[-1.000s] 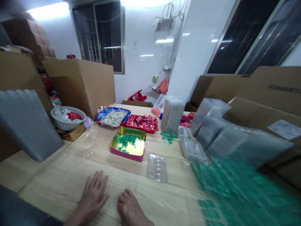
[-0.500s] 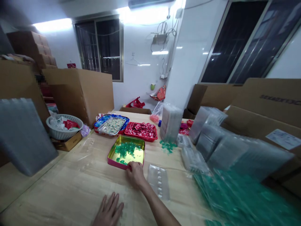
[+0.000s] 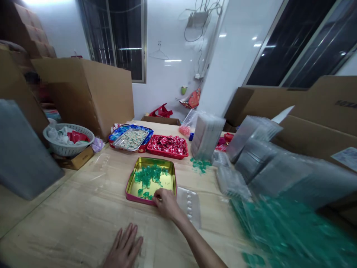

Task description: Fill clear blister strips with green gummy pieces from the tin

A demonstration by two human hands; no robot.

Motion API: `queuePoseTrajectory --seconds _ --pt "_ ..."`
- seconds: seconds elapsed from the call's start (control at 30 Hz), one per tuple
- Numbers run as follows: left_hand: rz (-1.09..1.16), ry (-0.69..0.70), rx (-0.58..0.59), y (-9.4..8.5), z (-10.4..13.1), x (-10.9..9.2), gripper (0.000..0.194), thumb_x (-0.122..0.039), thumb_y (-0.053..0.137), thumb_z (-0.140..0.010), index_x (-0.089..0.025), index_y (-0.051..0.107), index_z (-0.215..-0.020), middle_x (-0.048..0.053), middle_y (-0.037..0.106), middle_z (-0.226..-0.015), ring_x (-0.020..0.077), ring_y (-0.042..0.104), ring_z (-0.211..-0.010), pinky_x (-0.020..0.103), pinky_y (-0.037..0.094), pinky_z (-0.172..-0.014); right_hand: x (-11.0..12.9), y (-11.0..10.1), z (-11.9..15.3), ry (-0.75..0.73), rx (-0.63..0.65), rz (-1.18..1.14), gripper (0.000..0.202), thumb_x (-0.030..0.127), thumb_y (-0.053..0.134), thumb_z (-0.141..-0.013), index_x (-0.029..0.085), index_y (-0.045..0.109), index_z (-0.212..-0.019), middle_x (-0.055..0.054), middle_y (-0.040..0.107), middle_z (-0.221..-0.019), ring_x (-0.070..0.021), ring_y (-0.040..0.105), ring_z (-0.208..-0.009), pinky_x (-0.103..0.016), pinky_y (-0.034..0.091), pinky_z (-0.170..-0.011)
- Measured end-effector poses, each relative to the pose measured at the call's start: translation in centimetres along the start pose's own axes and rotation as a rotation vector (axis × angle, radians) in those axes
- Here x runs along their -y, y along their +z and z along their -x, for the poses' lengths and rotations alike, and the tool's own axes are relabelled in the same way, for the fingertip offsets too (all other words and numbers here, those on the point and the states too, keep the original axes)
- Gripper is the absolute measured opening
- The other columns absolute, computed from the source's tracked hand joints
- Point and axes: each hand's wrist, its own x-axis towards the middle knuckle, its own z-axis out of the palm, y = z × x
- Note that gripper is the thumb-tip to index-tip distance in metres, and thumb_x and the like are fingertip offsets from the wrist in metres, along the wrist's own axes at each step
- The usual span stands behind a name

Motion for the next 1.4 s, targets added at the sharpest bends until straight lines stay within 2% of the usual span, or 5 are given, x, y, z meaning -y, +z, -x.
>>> queuePoseTrajectory --seconds 0.4,0.63,0.87,1.1,1.4 --pt "0.146 -0.010 0.014 -1.0 0.0 -1.1 0.044 -0.035 0.048 -0.082 -0.024 0.047 -0.124 0.012 0.058 -0.122 0.0266 0.044 -0.122 0.047 0.021 -0.108 0.2 4.0 -6.3 0.121 0.019 0.057 0.018 0.007 0.058 -0.062 0.015 0.067 -0.074 -0.005 0.066 -0.072 -0.0168 0.058 -0.070 -0.022 0.036 -0.059" --pt "0.692 -0.609 0.057 -6.9 -6.5 1.1 0.026 -0.031 0.048 -0.081 -0.019 0.061 -0.100 0.010 0.066 -0.103 0.0214 0.060 -0.098 0.036 0.051 -0.085 -0.4 2.3 -4.6 0.071 0.000 0.003 0.028 0.003 0.051 -0.066 0.014 0.066 -0.087 -0.005 0.067 -0.080 -0.0144 0.058 -0.072 -0.021 0.039 -0.064" --pt "0.932 -0.795 0.029 -9.5 -8.4 0.8 0.019 -0.029 0.053 -0.076 -0.019 0.065 -0.086 0.007 0.069 -0.088 0.0196 0.063 -0.085 0.029 0.051 -0.076 -0.3 4.0 -6.7 0.065 0.016 -0.006 0.020 0.001 0.061 -0.051 0.015 0.064 -0.065 -0.003 0.063 -0.067 -0.0169 0.055 -0.068 -0.023 0.034 -0.059" --pt "1.172 -1.019 0.061 -8.8 -9.3 2.4 0.020 -0.032 0.054 -0.073 -0.015 0.065 -0.071 0.005 0.067 -0.072 0.0182 0.061 -0.073 0.025 0.045 -0.062 -1.2 2.9 -5.5 0.047 -0.064 -0.203 0.008 0.014 0.060 -0.061 0.016 0.054 -0.065 0.004 0.051 -0.058 -0.0109 0.048 -0.057 -0.020 0.034 -0.053" --pt "1.654 -1.211 -0.106 -5.3 -16.9 4.3 0.029 -0.039 0.067 -0.060 -0.012 0.059 -0.065 0.000 0.058 -0.052 0.0101 0.052 -0.047 0.020 0.038 -0.045 2.7 -0.9 -0.3 -0.205 -0.226 -0.479 0.004 0.014 0.051 -0.066 0.018 0.051 -0.068 0.002 0.053 -0.065 -0.0130 0.051 -0.064 -0.024 0.041 -0.061"
